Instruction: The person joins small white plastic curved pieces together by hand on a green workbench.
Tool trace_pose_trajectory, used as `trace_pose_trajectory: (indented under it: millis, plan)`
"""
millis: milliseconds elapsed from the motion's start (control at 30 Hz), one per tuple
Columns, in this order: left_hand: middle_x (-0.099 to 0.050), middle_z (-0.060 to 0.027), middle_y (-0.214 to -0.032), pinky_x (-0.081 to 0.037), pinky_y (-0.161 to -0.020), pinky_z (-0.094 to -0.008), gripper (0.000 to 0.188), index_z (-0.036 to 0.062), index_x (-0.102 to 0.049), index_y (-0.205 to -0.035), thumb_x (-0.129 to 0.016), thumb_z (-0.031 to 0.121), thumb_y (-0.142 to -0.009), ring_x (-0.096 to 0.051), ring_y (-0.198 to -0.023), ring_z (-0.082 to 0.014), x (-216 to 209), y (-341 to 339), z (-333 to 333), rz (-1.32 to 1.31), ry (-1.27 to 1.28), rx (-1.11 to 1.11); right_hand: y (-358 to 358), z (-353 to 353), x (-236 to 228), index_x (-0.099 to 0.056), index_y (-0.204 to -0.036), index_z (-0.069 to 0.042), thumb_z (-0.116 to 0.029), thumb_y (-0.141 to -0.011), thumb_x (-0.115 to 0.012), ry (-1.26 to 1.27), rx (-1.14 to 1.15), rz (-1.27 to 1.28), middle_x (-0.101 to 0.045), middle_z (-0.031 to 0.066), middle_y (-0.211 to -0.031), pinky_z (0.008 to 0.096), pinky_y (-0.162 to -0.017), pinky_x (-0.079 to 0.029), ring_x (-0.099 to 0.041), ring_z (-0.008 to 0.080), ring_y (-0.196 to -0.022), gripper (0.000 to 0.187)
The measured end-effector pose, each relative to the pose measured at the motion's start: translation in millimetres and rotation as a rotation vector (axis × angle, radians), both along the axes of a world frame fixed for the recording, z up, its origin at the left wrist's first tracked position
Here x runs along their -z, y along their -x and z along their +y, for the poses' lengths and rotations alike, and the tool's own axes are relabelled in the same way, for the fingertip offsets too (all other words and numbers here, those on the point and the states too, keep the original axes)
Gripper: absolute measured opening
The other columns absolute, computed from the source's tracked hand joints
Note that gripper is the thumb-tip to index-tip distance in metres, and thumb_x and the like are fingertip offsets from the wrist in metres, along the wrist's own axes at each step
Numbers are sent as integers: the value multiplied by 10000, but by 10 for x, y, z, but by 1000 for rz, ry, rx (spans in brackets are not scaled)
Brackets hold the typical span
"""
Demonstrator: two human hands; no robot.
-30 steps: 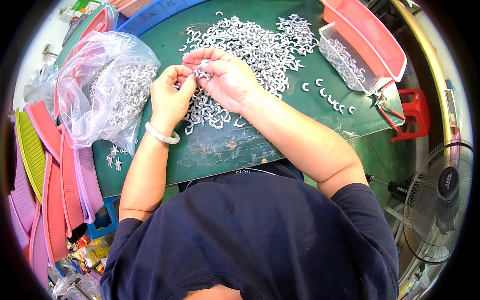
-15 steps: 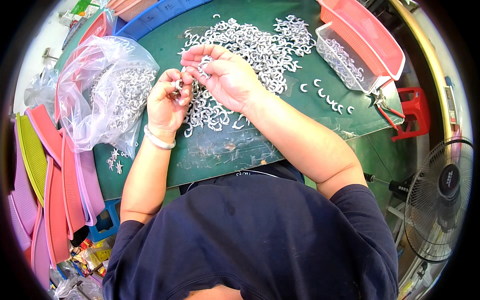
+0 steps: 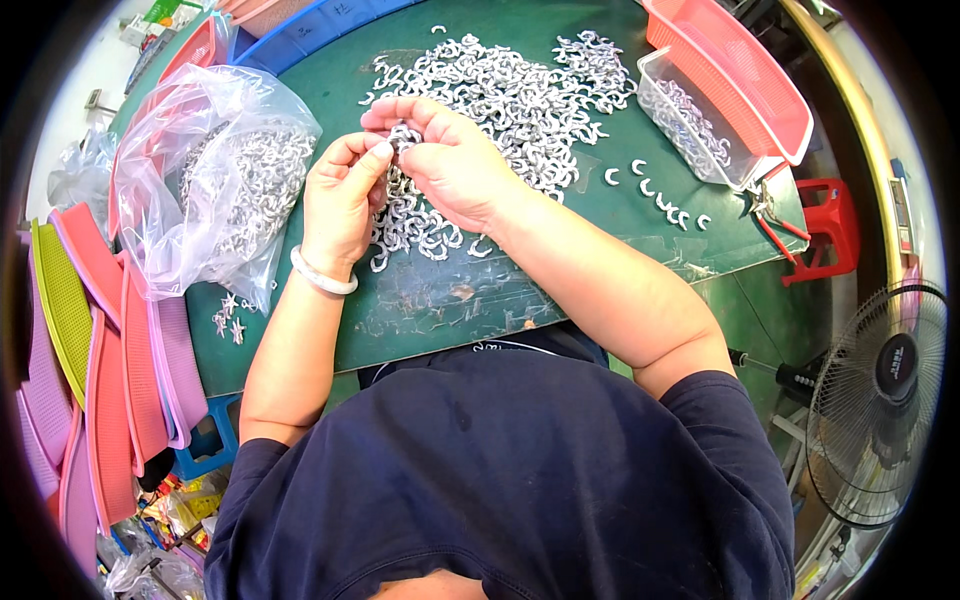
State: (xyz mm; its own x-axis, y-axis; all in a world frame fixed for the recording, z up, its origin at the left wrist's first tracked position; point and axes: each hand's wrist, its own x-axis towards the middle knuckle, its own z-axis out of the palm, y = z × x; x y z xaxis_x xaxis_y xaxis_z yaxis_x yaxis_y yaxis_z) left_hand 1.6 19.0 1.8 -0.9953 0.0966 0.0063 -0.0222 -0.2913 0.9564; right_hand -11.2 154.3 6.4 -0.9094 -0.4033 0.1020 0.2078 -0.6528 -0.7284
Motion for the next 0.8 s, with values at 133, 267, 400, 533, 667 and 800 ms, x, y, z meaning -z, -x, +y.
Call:
trace_pose_trajectory:
  millis: [133, 267, 400, 533, 667, 800]
  plan:
    - [-473, 41, -632, -291, -432, -150, 49, 83, -547, -882, -563, 95, -837, -383, -497, -32, -5, 11, -25, -96, -163, 26, 6, 9, 9, -442, -1136, 12, 122, -716, -407, 9, 7, 5, -471, 122, -1124, 274, -889, -377, -465, 180, -1025, 435]
    - [-478, 22, -654, -301, -446, -165, 30, 91, -538, -884, -533, 95, -855, -394, -527, -52, 53, 37, -68, -100, -292, 103, 4, 6, -22, -446, -1126, 17, 138, -712, -403, 65, 13, -36, -472, 132, -1114, 287, -913, -379, -471, 188, -1022, 433]
    - [-496, -5, -696, -323, -481, -186, 38, 81, -530, -881, -499, 102, -872, -411, -567, -78, 83, 54, -76, -105, -435, 167, 14, 9, -19, -456, -1110, 25, 151, -706, -397, 87, 17, -32, -474, 136, -1099, 303, -927, -381, -475, 198, -1025, 427]
    - [-526, -43, -737, -373, -529, -218, 67, 60, -519, -869, -470, 106, -870, -466, -624, -120, 74, 68, -106, -171, -528, 194, 29, 23, -39, -462, -1103, 29, 157, -700, -396, 94, 37, -41, -483, 134, -1080, 310, -919, -390, -477, 203, -1023, 428]
    - [-547, -75, -752, -426, -557, -254, 83, 49, -512, -837, -459, 112, -844, -517, -657, -163, 33, 57, -115, -244, -601, 166, 42, 37, -48, -474, -1092, 28, 159, -696, -401, 86, 46, -54, -492, 132, -1062, 310, -915, -393, -478, 206, -1023, 423]
    - [-549, -86, -731, -436, -523, -262, 81, 48, -503, -808, -466, 115, -834, -527, -623, -167, -17, 59, -106, -307, -589, 129, 45, 30, -27, -486, -1080, 24, 157, -702, -409, 81, 59, -61, -497, 134, -1067, 305, -896, -406, -491, 203, -1012, 408]
